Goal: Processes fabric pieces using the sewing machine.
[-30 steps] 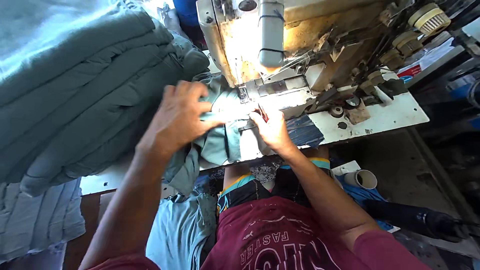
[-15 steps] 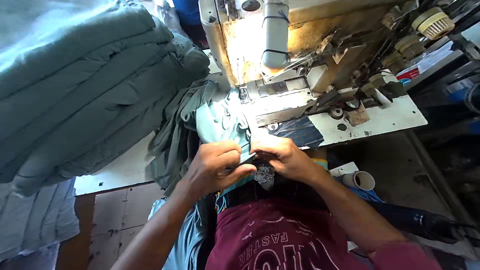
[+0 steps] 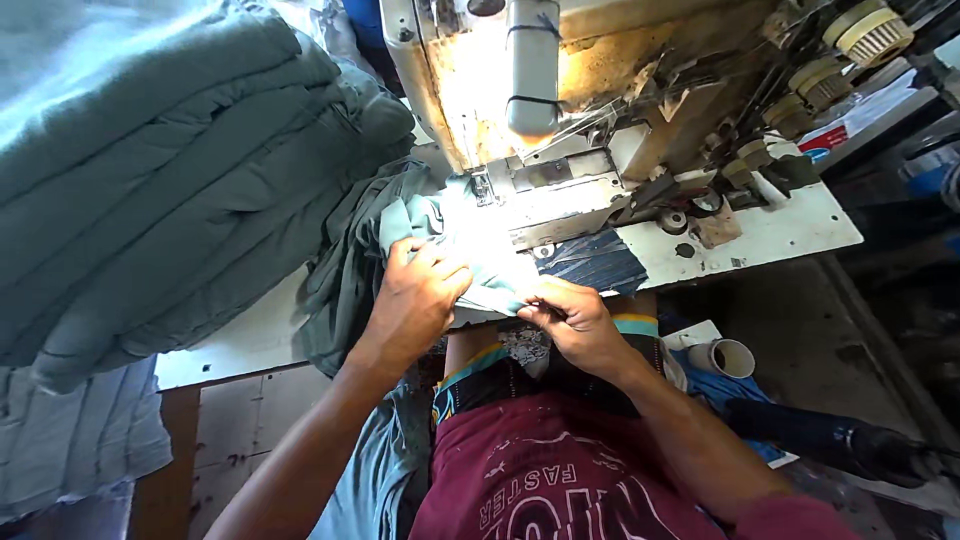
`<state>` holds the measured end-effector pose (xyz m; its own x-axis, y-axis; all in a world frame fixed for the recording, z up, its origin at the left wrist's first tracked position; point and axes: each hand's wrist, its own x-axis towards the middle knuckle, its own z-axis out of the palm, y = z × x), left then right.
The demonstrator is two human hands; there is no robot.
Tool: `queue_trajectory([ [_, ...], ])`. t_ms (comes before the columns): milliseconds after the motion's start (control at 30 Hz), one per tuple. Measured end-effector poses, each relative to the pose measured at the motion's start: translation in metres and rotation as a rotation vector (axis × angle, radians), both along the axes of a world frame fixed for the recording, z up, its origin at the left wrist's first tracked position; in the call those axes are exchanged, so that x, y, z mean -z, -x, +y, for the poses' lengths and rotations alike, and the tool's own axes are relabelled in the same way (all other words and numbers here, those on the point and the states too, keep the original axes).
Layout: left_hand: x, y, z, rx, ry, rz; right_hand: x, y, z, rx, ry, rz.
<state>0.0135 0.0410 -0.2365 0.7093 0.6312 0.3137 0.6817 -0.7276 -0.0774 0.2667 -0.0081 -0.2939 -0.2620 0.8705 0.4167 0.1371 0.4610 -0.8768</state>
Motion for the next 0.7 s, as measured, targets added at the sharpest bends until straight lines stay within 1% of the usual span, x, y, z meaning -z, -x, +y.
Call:
queue_trajectory([
  [100,-0.014,0.001,-0.007,-0.033,0.072,0.136,0.003,0.001,-0.002,-0.005,0.006,0.010],
  [200,-0.015,0.002,-0.008,-0.006,0.058,0.143,0.005,0.002,-0.003,0.008,0.021,0.031],
  [300,-0.008,-0.001,-0.007,-0.050,0.017,0.075,0.003,0.002,-0.002,0.023,0.057,0.067],
  [400,0.016,-0.017,-0.015,-0.149,-0.034,-0.048,0.001,0.006,-0.003,0.047,0.061,0.098],
  [467,0.038,-0.030,-0.021,-0.139,-0.121,-0.191,-0.001,0.010,-0.004,0.051,0.055,0.126],
  [567,0.059,-0.038,-0.010,-0.080,-0.229,-0.342,-0.002,0.012,-0.006,0.061,0.058,0.140],
  [633,0.060,-0.031,0.002,-0.076,-0.258,-0.379,-0.002,0.007,-0.007,0.064,0.064,0.119],
  [700,0.049,-0.020,0.007,-0.081,-0.274,-0.364,0.000,0.002,-0.006,0.061,0.069,0.114],
])
